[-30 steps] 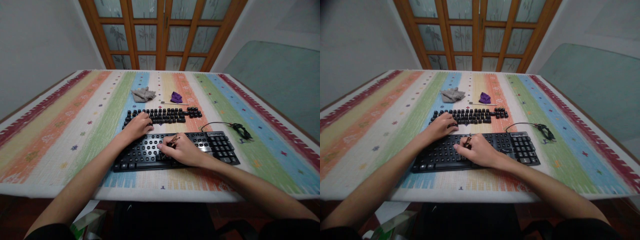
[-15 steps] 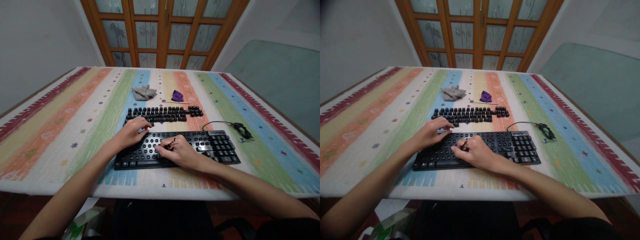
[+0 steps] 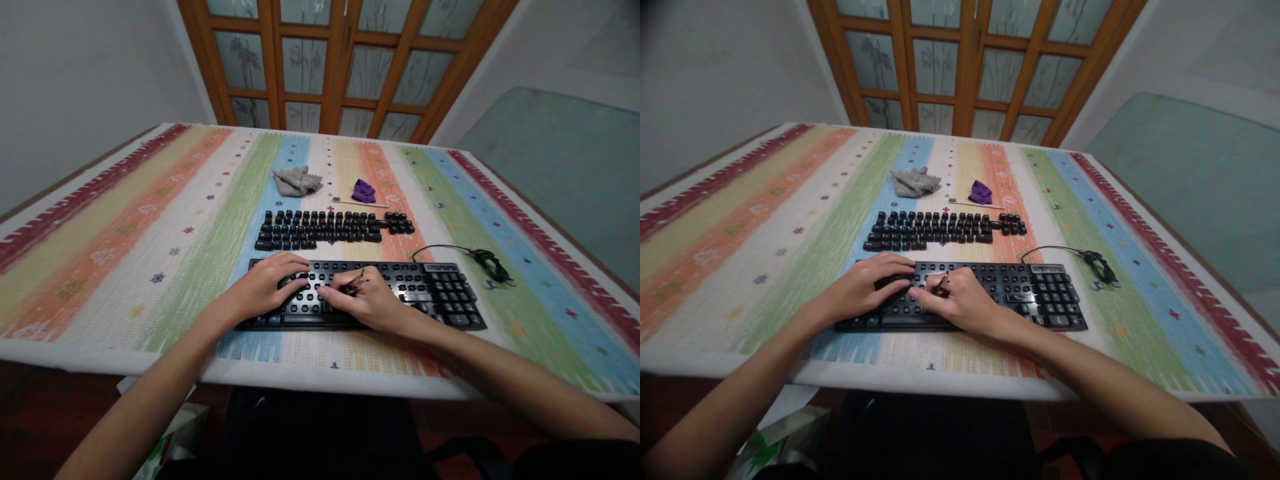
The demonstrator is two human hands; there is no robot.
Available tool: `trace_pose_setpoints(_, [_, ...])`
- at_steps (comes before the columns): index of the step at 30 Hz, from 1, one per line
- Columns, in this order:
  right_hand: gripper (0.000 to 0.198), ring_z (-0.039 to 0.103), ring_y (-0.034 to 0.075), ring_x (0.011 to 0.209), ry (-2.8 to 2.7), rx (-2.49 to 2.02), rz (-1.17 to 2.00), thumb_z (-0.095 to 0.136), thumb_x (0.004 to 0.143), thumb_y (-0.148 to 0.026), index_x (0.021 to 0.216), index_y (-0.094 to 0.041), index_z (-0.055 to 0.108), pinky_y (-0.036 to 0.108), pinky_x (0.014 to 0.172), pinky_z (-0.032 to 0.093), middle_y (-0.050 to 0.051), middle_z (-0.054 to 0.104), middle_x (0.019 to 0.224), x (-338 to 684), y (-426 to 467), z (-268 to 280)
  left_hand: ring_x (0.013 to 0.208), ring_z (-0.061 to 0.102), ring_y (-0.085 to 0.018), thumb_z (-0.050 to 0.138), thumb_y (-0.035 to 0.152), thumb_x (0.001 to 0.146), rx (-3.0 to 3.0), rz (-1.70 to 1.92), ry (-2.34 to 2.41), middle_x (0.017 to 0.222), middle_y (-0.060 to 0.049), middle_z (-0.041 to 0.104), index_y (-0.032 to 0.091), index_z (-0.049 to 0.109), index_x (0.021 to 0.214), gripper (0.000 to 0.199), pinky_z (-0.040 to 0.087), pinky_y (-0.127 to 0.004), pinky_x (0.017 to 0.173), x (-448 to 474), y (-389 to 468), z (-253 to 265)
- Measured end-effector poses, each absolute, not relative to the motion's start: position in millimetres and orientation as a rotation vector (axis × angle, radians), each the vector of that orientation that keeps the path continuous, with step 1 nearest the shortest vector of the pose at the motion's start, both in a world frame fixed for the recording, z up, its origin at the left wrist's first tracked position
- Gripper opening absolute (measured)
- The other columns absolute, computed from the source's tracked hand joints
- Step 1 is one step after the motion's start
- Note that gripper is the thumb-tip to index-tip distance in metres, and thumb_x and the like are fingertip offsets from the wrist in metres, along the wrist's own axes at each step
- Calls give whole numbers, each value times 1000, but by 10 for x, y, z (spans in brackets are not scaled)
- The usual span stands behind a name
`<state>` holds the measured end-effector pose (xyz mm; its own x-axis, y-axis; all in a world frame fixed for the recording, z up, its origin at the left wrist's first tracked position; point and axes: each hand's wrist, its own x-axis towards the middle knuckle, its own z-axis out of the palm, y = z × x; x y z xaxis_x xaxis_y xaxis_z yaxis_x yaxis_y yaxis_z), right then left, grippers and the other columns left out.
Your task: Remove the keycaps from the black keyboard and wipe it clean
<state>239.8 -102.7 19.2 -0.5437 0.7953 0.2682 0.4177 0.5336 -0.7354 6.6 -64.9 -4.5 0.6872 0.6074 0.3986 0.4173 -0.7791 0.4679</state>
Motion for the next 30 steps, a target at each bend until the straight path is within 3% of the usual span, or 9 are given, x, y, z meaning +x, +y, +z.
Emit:
trace_pose_setpoints(7, [39, 42, 8, 53, -2201, -871, 929, 60, 95, -40, 65, -15, 62, 22, 54, 33, -3, 52, 57, 2517, -1026, 105, 113, 62, -24, 58, 26, 97, 2589, 753, 811, 119, -11, 66, 18, 68, 109, 18, 52, -45, 98, 45, -661, -102])
trace_pose_setpoints(18, [39, 32, 7, 49, -2514, -959, 638, 52, 95, -26, 58, -16, 53, 26, 56, 26, -5, 44, 51, 2255, -912, 269, 113, 62, -25, 56, 24, 97, 2580, 778, 781, 120, -13, 66, 16, 67, 109, 17, 52, -46, 98, 30, -657, -132])
trace_pose_setpoints(24, [41, 50, 9, 47, -2309, -1136, 1007, 50, 97, -33, 61, -15, 60, 23, 55, 35, -2, 57, 49, 2283, -778, 276, 111, 64, -24, 59, 26, 97, 2566, 784, 797, 121, -11, 67, 18, 67, 110, 18, 54, -45, 96, 43, -650, -133])
trace_pose_setpoints(30, [41, 48, 8, 42, -2071, -1204, 1159, 46, 97, -34, 62, -16, 59, 22, 51, 36, -3, 56, 45, 2350, -725, 229, 112, 64, -24, 60, 26, 96, 2572, 756, 804, 123, -11, 66, 18, 68, 111, 18, 53, -45, 97, 28, -643, -140])
